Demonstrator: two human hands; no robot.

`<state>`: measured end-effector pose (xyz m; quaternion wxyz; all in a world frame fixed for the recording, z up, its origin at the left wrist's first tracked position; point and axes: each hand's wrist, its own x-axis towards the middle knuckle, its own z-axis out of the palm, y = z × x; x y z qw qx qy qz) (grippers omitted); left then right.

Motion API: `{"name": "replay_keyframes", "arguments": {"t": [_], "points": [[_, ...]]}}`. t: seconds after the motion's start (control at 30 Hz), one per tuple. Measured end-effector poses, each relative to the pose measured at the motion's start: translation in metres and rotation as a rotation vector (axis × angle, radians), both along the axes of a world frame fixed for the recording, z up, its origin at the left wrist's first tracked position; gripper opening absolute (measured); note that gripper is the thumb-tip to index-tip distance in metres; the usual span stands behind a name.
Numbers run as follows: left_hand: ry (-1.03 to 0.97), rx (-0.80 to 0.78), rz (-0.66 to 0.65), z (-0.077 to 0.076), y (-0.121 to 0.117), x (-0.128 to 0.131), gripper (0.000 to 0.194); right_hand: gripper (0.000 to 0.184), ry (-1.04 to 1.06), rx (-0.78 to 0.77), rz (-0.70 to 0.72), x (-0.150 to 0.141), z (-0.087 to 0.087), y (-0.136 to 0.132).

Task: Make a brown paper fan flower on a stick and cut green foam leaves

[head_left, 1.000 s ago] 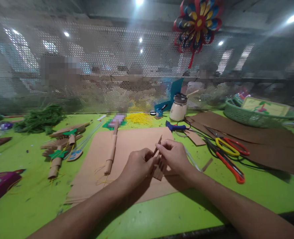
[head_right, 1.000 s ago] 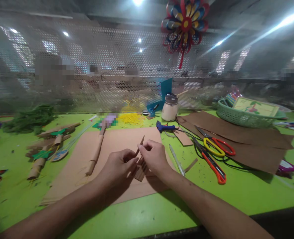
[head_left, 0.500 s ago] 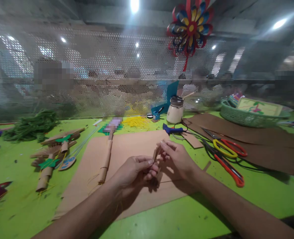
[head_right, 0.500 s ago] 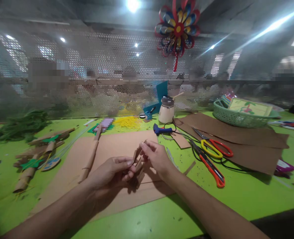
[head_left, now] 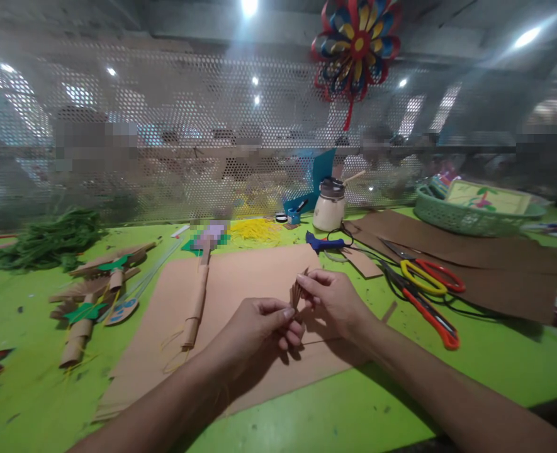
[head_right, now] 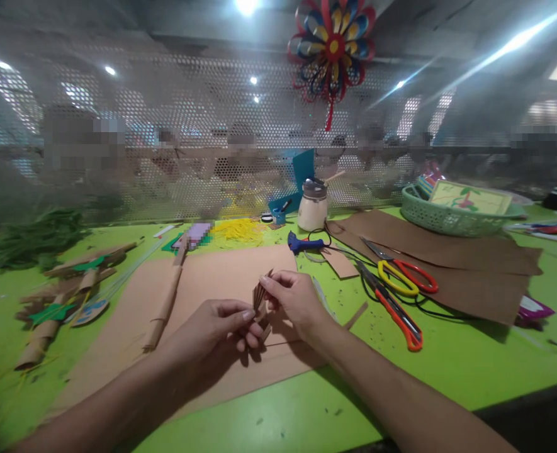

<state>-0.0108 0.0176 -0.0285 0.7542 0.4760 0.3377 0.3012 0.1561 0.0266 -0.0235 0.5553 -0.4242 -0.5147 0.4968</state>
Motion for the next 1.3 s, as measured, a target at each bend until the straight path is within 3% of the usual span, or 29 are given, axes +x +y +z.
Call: {"name": "replay_keyframes", "arguments": {"t": [0.37,0.67,0.93,1.13,1.3], "points": [[0.011,-0.048,0.103,0.010,-0.009,0.008,0.018,0.030,0.066,-0.071,-0.010,-0.005,0.006,-0.003],[0.003,-0.019,0.038,0.004,0.000,0.003,0.025,0.034,0.093,-0.103,0.087,-0.006,0.008,-0.006],[0.013,-0.003,0.027,0.005,0.001,0.002,0.024,0.033,0.071,-0.093,0.080,-0.004,0.004,-0.006],[-0.065,-0.009,0.108,0.009,-0.002,0.003,0.016,0.034,-0.213,0.024,-0.046,0.001,0.001,-0.002],[0.104,0.024,0.243,0.011,0.014,-0.005,0.014,0.028,-0.374,0.041,-0.084,0.002,-0.003,0.000]]}}
